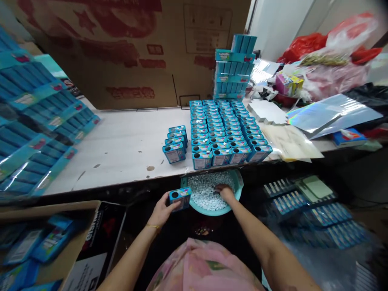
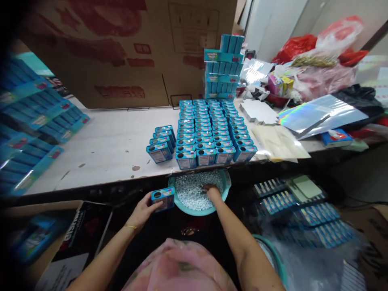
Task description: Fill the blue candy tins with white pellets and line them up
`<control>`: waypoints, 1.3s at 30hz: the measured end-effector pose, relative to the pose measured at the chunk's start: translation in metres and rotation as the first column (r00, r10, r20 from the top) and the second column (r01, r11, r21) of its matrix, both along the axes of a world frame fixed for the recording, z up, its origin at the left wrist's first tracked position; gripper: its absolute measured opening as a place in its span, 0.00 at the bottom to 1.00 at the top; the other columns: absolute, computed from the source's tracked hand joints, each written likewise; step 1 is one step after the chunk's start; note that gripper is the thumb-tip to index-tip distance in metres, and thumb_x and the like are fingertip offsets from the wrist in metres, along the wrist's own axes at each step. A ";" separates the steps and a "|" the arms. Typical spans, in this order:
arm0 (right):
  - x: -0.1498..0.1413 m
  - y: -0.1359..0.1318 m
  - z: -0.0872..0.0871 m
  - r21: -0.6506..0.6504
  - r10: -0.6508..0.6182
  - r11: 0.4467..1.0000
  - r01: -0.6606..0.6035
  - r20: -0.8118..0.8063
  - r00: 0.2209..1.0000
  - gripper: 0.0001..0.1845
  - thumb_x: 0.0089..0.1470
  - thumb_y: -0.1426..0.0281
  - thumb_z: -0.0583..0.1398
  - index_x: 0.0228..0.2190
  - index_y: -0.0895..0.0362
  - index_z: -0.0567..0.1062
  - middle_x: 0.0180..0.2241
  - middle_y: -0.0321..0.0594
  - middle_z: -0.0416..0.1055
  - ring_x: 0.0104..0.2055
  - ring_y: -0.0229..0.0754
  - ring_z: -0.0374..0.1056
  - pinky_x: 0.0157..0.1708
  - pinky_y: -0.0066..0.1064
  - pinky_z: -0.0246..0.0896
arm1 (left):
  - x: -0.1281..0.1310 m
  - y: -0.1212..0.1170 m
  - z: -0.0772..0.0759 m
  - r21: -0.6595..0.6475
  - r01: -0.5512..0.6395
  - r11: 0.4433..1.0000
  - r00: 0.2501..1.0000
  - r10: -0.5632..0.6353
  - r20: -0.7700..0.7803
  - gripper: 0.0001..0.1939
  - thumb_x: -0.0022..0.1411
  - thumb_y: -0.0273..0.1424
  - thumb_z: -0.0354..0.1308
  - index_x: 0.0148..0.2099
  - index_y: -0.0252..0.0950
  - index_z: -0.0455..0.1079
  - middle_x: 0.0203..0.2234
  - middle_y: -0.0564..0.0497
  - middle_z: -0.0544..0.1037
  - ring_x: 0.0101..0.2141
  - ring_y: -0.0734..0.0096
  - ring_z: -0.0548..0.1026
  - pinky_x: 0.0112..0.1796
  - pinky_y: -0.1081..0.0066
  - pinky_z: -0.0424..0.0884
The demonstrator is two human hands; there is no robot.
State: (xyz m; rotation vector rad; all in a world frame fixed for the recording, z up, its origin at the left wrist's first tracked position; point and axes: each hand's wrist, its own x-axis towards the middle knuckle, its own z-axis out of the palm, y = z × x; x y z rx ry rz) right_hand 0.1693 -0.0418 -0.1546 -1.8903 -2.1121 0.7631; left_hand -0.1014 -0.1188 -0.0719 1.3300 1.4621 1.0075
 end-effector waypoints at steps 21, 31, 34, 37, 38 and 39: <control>0.022 -0.017 0.145 0.096 0.220 0.965 -0.243 0.204 0.954 0.16 0.47 0.71 0.51 0.37 0.49 0.74 0.37 0.36 0.72 0.42 0.40 0.65 0.37 0.29 0.57 | 0.067 0.055 -0.021 0.123 0.234 0.964 0.873 -0.153 -0.462 0.20 0.48 0.39 0.53 0.43 0.36 0.62 0.33 0.52 0.70 0.34 0.68 0.68 0.39 0.68 0.64; -0.019 -0.025 0.194 0.077 0.268 0.933 -0.351 0.501 0.823 0.17 0.50 0.74 0.49 0.39 0.62 0.72 0.37 0.53 0.71 0.42 0.44 0.66 0.40 0.34 0.58 | 0.077 0.053 -0.015 0.093 0.216 0.972 0.850 -0.141 -0.508 0.21 0.47 0.36 0.53 0.44 0.35 0.62 0.33 0.49 0.71 0.36 0.65 0.68 0.39 0.66 0.64; -0.008 -0.026 0.194 0.095 0.259 0.930 -0.354 0.514 0.818 0.16 0.49 0.74 0.50 0.38 0.61 0.72 0.37 0.53 0.71 0.41 0.44 0.67 0.39 0.33 0.58 | 0.074 0.056 -0.019 0.093 0.208 0.974 0.871 -0.141 -0.470 0.22 0.46 0.36 0.54 0.45 0.34 0.62 0.36 0.48 0.71 0.38 0.64 0.68 0.41 0.66 0.63; 0.020 -0.027 0.175 0.107 0.201 0.950 -0.293 0.507 0.838 0.14 0.47 0.76 0.50 0.35 0.57 0.73 0.35 0.48 0.72 0.40 0.45 0.67 0.37 0.33 0.59 | 0.065 0.056 -0.021 0.124 0.176 0.977 0.923 -0.120 -0.366 0.23 0.45 0.38 0.56 0.44 0.34 0.62 0.35 0.49 0.71 0.36 0.65 0.69 0.41 0.66 0.63; 0.029 -0.027 0.164 0.089 0.169 0.966 -0.244 0.497 0.851 0.14 0.47 0.77 0.50 0.34 0.56 0.73 0.35 0.47 0.72 0.40 0.46 0.67 0.37 0.34 0.59 | 0.060 0.055 -0.021 0.140 0.154 0.978 0.942 -0.103 -0.321 0.23 0.45 0.39 0.56 0.43 0.34 0.62 0.34 0.49 0.71 0.36 0.66 0.69 0.41 0.67 0.63; 0.035 -0.027 0.149 0.062 0.133 0.981 -0.185 0.484 0.865 0.15 0.48 0.77 0.50 0.34 0.57 0.73 0.35 0.47 0.72 0.40 0.46 0.67 0.37 0.34 0.59 | 0.055 0.053 -0.021 0.157 0.129 0.979 0.958 -0.081 -0.276 0.23 0.45 0.39 0.56 0.43 0.34 0.62 0.34 0.50 0.71 0.36 0.66 0.69 0.41 0.67 0.63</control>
